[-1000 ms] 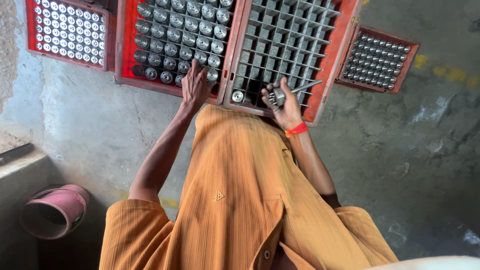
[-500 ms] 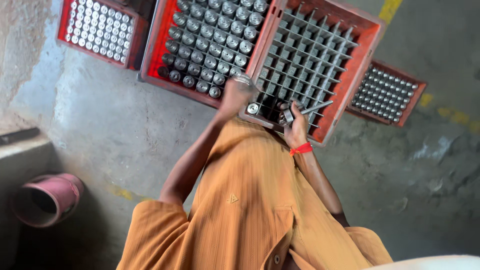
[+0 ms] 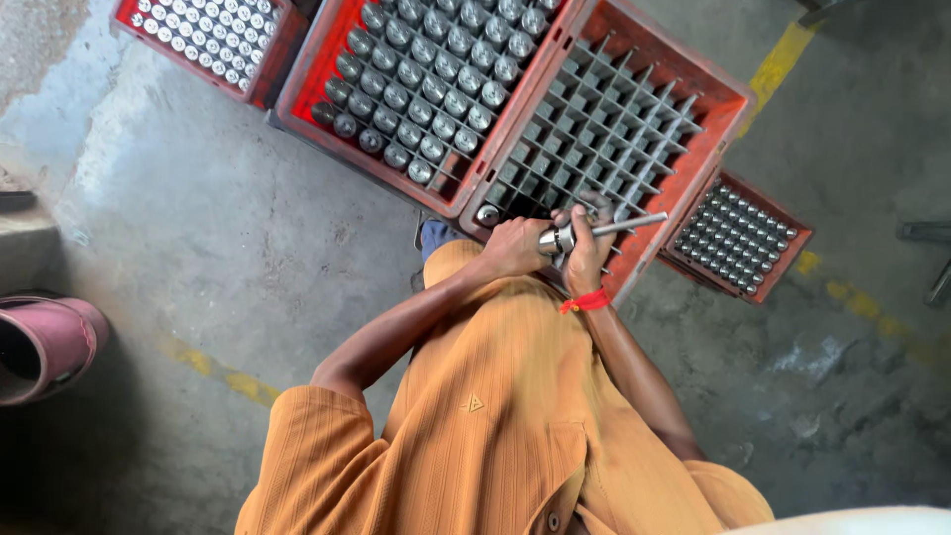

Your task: The person sits on a chair and sorts circular metal die components from red compartment trays. They pick parts one at a time, fit them into a handheld metal tool, and place them into the grid compartments of the trays, gradually filling the compartments with finished parts.

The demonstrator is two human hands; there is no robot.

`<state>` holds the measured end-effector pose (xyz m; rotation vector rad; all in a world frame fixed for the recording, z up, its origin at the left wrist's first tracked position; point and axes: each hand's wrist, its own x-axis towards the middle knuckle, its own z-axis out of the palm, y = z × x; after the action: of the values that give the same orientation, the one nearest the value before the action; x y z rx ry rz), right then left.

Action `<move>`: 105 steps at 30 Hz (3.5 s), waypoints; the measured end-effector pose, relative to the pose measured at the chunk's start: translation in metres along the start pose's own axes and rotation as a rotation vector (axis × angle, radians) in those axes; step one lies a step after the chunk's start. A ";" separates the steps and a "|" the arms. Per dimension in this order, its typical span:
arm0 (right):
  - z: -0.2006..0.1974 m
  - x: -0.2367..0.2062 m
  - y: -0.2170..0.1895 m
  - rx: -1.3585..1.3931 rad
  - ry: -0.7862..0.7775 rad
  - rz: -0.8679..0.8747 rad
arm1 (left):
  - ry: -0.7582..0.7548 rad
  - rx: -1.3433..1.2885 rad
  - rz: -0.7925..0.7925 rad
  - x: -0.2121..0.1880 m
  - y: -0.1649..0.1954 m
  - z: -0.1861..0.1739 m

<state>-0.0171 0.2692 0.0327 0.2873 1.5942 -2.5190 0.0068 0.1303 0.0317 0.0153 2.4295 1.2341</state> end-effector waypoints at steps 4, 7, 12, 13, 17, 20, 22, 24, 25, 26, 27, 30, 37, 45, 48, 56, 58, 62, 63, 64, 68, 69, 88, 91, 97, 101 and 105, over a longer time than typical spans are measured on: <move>-0.034 0.010 0.020 0.049 -0.008 0.175 | -0.058 -0.144 0.063 -0.002 -0.002 0.004; -0.062 0.021 0.032 0.201 0.138 0.295 | -0.143 -0.126 0.123 -0.009 -0.008 -0.011; -0.100 0.032 0.028 0.376 0.343 0.250 | 0.015 0.314 0.292 -0.014 -0.038 -0.041; -0.102 0.031 0.028 0.390 0.338 0.235 | 0.011 0.373 0.390 -0.013 -0.046 -0.042; -0.093 0.020 0.032 0.389 0.351 0.199 | 0.039 0.476 0.626 -0.003 -0.075 -0.033; -0.078 0.013 0.027 0.390 0.369 0.198 | 0.110 0.432 0.607 0.007 -0.093 -0.035; -0.069 0.002 0.019 0.482 0.392 0.224 | 0.205 0.386 0.518 0.009 -0.107 -0.052; -0.063 -0.002 0.007 0.659 0.419 0.253 | 0.330 0.358 0.307 0.014 -0.123 -0.082; -0.061 -0.005 0.002 0.716 0.401 0.309 | 0.383 0.350 0.157 0.016 -0.129 -0.095; -0.060 -0.007 -0.003 0.771 0.381 0.368 | 0.451 0.396 0.180 0.020 -0.133 -0.103; -0.057 -0.007 -0.005 0.827 0.358 0.427 | 0.521 0.443 0.203 0.024 -0.138 -0.112; -0.044 -0.004 0.007 0.619 0.180 0.426 | 0.592 0.514 0.254 0.043 -0.141 -0.117; -0.038 -0.007 0.053 0.329 0.264 0.446 | 0.505 0.291 0.393 0.050 -0.125 -0.148; -0.054 -0.011 0.058 0.295 0.364 0.397 | 0.256 -1.009 -0.101 0.040 -0.075 -0.130; -0.040 0.006 0.048 0.256 0.272 0.250 | 0.285 -0.609 -0.155 0.047 -0.053 -0.074; 0.000 0.021 0.009 0.202 0.204 0.094 | 0.195 -0.083 0.046 0.000 -0.014 -0.010; 0.004 0.019 0.011 0.172 0.205 0.068 | 0.168 -0.038 0.046 0.002 -0.012 -0.001; -0.007 0.010 0.019 0.012 0.108 -0.010 | 0.105 0.015 0.041 0.012 -0.017 0.014; -0.013 0.012 0.020 -0.035 0.047 -0.028 | 0.081 0.011 0.044 0.013 -0.018 0.016; -0.019 0.015 0.022 -0.005 0.015 0.032 | 0.056 -0.013 0.052 0.013 -0.019 0.018; -0.051 0.027 0.031 0.135 0.068 0.289 | -0.083 -0.066 0.090 0.007 -0.016 0.011; -0.060 0.029 0.032 0.173 0.123 0.357 | -0.124 -0.073 0.100 0.003 -0.017 0.008; -0.097 0.001 0.041 0.327 0.363 0.247 | 0.450 0.267 0.255 0.025 -0.112 -0.077; -0.087 -0.002 0.047 0.350 0.352 0.254 | 0.575 0.473 0.282 0.047 -0.118 -0.119; -0.061 0.001 0.064 0.341 0.359 0.245 | 0.521 0.537 0.208 0.092 -0.109 -0.129; -0.054 -0.003 0.068 0.331 0.361 0.224 | 0.441 0.314 0.235 0.090 -0.105 -0.151; -0.051 -0.013 0.064 0.305 0.364 0.203 | 0.547 -0.344 0.487 0.057 -0.098 -0.175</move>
<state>0.0145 0.2878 -0.0417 0.9405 1.1928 -2.6469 -0.0922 -0.0527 0.0270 0.2055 2.7134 2.0968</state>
